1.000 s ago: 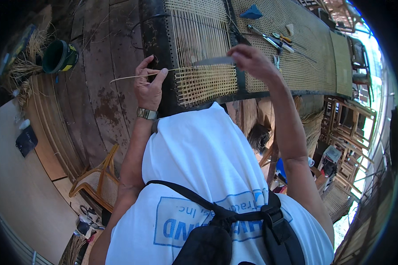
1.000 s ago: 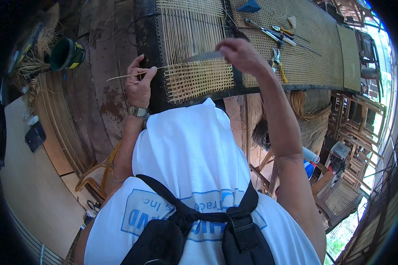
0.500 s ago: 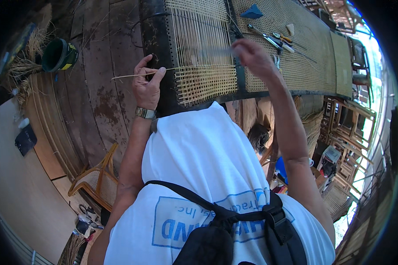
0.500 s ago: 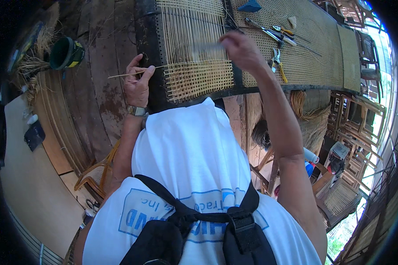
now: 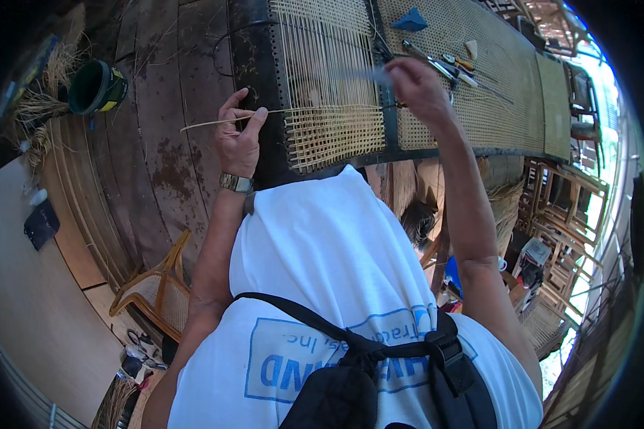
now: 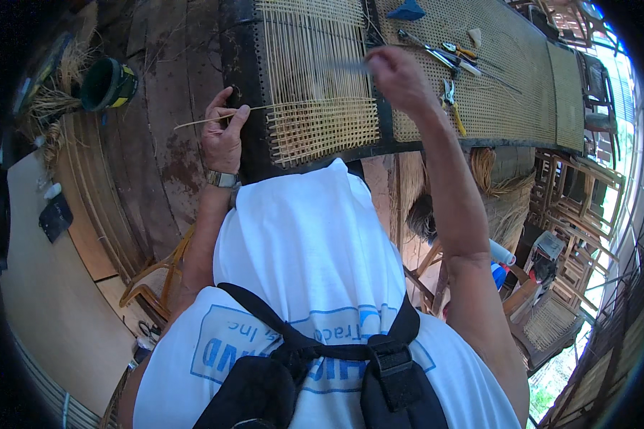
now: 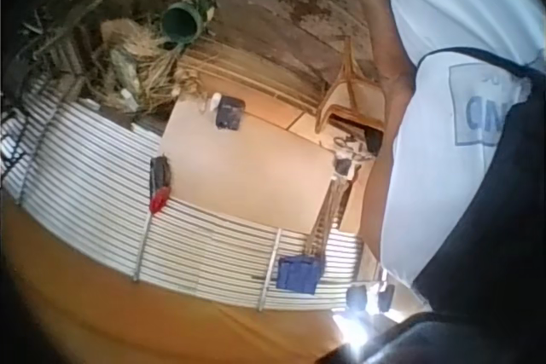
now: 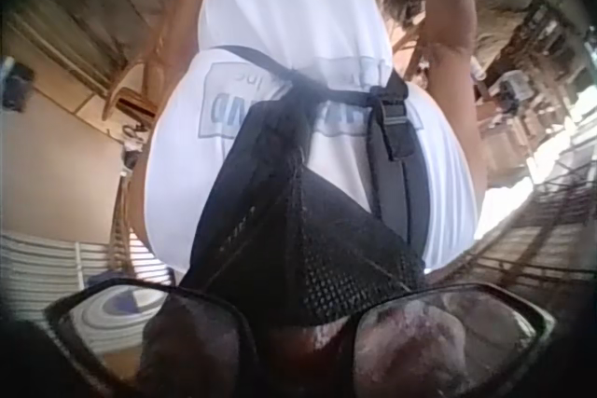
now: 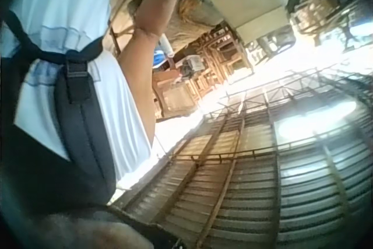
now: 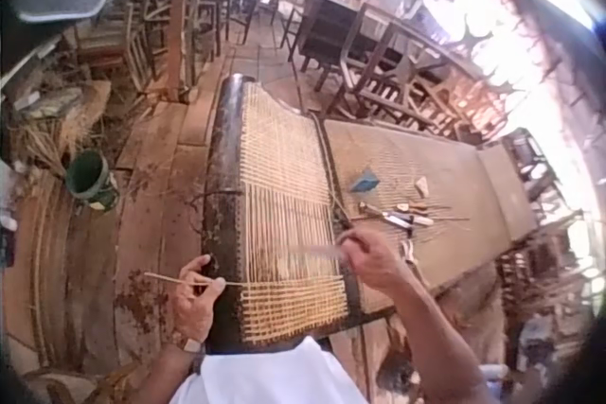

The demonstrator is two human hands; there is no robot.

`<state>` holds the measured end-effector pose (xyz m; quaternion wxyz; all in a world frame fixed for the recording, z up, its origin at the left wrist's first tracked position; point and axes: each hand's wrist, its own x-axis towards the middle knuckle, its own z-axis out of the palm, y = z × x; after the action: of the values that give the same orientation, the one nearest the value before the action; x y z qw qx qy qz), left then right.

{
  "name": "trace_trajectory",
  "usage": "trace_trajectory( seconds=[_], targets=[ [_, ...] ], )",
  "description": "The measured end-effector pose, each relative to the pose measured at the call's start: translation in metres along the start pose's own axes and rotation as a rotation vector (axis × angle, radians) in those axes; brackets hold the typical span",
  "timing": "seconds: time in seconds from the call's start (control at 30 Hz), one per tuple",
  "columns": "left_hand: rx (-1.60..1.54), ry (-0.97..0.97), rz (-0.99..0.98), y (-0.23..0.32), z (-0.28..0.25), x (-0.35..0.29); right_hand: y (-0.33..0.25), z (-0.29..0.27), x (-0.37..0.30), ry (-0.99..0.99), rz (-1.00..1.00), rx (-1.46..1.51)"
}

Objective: Weaving or repairing a rattan/bamboo chair seat or back using long thin strips.

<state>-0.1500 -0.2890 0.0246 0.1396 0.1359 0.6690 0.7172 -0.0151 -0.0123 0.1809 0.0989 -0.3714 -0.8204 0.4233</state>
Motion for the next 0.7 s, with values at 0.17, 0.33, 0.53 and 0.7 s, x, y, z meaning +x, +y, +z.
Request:
trace_trajectory(
  seconds=[0.17, 0.33, 0.53, 0.7],
  targets=[
    [-0.006, -0.002, -0.003, 0.006, 0.000, 0.000, 0.010, -0.009, 0.009, -0.206, 0.008, -0.024],
    [0.034, -0.009, 0.006, 0.002, -0.001, 0.000, 0.007, 0.007, -0.004, -0.487, 0.024, -0.023],
    [-0.024, -0.026, -0.042, 0.005, -0.002, 0.000, -0.004, 0.008, 0.001, -0.050, -0.029, 0.032],
    [0.021, -0.019, 0.017, 0.007, -0.001, 0.000, -0.001, 0.005, 0.010, -0.299, -0.031, -0.055]
  ],
)
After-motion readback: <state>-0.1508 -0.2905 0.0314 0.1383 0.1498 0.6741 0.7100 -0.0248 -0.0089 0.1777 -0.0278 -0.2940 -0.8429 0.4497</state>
